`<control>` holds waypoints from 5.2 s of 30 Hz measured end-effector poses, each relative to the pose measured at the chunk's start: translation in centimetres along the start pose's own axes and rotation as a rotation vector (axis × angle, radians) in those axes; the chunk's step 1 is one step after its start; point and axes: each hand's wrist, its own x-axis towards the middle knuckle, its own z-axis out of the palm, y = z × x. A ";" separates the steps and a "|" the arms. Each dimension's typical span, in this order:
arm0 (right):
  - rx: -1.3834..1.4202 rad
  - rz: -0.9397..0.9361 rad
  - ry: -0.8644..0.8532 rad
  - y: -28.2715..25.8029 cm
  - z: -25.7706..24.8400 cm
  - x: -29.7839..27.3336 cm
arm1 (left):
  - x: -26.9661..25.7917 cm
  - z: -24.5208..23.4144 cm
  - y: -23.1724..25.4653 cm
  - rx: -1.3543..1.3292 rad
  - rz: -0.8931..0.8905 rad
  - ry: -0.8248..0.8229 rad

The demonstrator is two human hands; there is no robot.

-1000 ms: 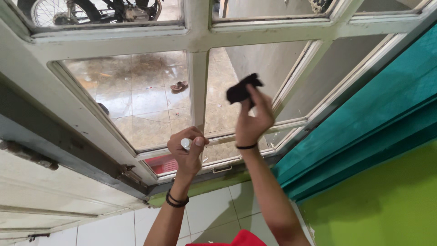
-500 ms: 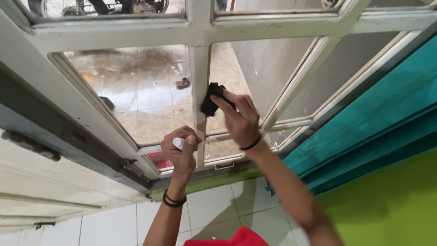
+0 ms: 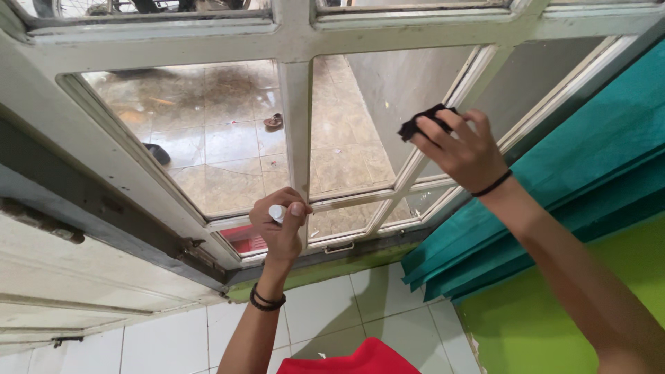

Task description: The person wipes the glass panes and wooden frame of a door using a black cloth and a spray bottle.

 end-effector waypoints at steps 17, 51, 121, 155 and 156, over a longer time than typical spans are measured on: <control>0.516 1.080 0.539 -14.3 6.4 1.9 | -0.6 -2.0 0.7 0.047 -0.017 -0.002; 0.361 0.320 0.058 -13.8 5.2 0.8 | -2.0 -3.1 0.1 0.037 -0.041 0.036; 1.911 1.408 0.425 -23.5 1.3 1.2 | -8.7 6.6 -4.3 0.296 -0.159 0.152; 1.908 1.646 0.211 -27.0 2.7 -2.0 | -7.6 3.5 -2.6 -0.163 -0.721 -0.009; 1.872 1.581 0.151 -26.9 2.4 -1.7 | -7.8 3.1 -2.7 -0.277 -0.805 0.016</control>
